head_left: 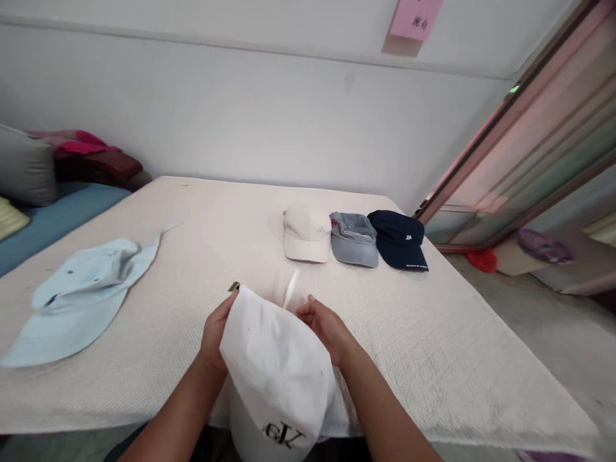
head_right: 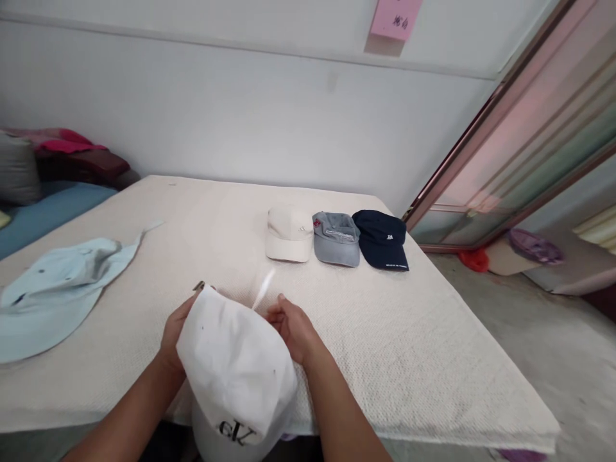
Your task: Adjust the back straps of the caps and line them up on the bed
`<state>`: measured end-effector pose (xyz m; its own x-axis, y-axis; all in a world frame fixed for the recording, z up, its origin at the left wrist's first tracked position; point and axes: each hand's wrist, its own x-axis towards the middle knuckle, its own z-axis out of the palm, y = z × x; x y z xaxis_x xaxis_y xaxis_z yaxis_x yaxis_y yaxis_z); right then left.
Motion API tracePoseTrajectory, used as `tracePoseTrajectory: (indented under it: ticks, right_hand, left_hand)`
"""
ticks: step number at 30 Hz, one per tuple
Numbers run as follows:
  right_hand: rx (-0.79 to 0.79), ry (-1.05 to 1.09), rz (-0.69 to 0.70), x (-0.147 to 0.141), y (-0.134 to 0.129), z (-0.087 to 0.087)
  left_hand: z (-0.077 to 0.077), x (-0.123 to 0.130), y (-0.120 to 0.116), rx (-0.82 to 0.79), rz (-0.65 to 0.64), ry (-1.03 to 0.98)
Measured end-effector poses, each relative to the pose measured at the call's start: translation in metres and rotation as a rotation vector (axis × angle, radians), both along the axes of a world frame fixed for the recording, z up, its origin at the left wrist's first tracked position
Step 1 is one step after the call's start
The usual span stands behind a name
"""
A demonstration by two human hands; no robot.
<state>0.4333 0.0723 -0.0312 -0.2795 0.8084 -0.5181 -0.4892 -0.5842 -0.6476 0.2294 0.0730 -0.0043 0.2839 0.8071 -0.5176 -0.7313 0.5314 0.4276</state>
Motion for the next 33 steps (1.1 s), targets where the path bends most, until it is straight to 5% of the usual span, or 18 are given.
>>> tracePoseTrajectory:
  ticks: [3,6,14,22,28,33]
  right_hand:
    - [-0.031,0.139,0.193,-0.007,-0.012,0.003]
    - [0.079,0.218,0.218,-0.009,-0.018,0.004]
    - [0.211,0.334,-0.285,0.008,0.009,0.008]
    - [0.163,0.340,-0.405,0.035,0.025,0.004]
    - [0.140,0.221,-0.601,0.022,0.030,-0.003]
    - [0.036,0.194,-0.447,-0.003,0.024,-0.001]
  left_hand:
    - [0.000,-0.009,0.011,0.001,-0.004,-0.046]
    - [0.001,-0.011,0.016,0.023,-0.016,-0.028]
    - [-0.002,-0.002,0.007,0.080,-0.234,0.125]
    - [-0.013,0.003,-0.027,0.258,-0.375,0.086]
    - [-0.014,-0.017,-0.038,0.267,-0.087,0.239]
    - [0.023,-0.069,0.002,0.376,0.183,0.376]
